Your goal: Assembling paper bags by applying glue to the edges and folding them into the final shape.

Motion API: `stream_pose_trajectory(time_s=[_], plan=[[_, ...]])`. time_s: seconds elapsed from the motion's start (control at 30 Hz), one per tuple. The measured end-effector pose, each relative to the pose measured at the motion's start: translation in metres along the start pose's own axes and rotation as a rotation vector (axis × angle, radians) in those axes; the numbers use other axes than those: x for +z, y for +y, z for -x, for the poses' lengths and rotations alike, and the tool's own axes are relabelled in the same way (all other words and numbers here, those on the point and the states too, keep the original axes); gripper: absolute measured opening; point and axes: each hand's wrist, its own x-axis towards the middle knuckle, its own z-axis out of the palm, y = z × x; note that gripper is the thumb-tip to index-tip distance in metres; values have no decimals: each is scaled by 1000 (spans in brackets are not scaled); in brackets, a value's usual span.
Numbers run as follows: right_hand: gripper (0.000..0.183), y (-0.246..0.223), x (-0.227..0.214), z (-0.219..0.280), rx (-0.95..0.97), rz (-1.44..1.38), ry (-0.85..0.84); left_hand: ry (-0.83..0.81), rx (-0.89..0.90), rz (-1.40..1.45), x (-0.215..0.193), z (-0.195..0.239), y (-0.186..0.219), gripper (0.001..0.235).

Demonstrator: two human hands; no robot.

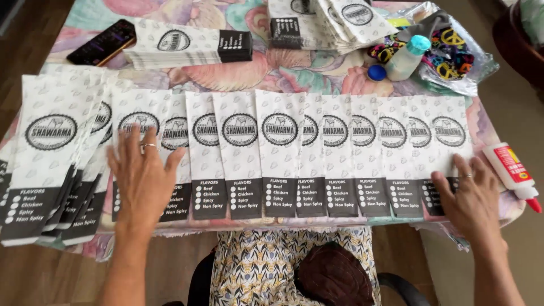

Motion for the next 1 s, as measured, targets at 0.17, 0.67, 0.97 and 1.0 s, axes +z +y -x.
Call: stream_pose_trajectory(time_s=[0.17, 0.67, 0.97, 1.0], plan=[[81, -34, -9, -2, 153, -54, -45, -219, -196, 51, 17, -9, -1, 94], [99, -21, 5, -55, 211, -2, 59, -303, -404, 25, -2, -16, 44, 99], [82, -4, 4, -86, 312, -12, 66, -220, -320, 41, 17, -18, 56, 114], [78, 8, 3, -90, 346, -50, 37, -253, -375, 74, 14, -17, 55, 119]])
